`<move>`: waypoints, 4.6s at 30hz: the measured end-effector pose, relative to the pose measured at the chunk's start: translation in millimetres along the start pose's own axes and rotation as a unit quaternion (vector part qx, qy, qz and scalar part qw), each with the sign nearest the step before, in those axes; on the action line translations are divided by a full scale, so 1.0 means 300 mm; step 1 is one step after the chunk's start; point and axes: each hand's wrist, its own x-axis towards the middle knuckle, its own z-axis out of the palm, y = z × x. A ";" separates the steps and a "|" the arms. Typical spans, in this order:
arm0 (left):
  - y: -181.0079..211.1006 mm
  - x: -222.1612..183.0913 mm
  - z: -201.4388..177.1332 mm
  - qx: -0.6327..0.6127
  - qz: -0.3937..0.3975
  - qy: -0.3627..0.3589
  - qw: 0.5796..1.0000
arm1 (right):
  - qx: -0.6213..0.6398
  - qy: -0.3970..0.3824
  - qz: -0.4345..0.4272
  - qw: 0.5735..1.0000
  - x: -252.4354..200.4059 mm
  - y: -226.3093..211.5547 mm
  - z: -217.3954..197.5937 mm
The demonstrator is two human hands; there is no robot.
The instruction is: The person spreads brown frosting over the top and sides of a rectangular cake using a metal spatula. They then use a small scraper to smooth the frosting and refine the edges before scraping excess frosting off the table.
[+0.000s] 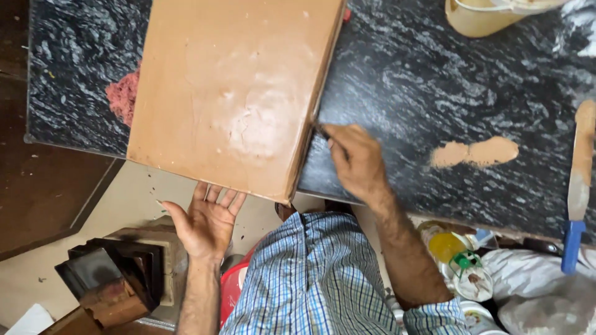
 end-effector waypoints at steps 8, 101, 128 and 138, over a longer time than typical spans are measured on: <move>-0.052 -0.003 -0.004 -0.001 0.022 -0.015 1.000 | 0.031 -0.048 -0.050 0.997 -0.251 -0.122 0.013; -0.173 0.008 0.108 -0.084 0.003 -0.069 0.994 | -0.287 0.055 0.099 0.951 -0.362 0.258 0.115; -0.121 -0.047 0.160 -0.047 0.007 -0.053 0.998 | 0.630 -0.093 0.261 0.726 -0.320 0.338 0.554; -0.043 0.054 -0.127 -0.007 0.004 -0.009 1.000 | 0.112 0.327 0.120 0.931 -0.489 0.322 -0.155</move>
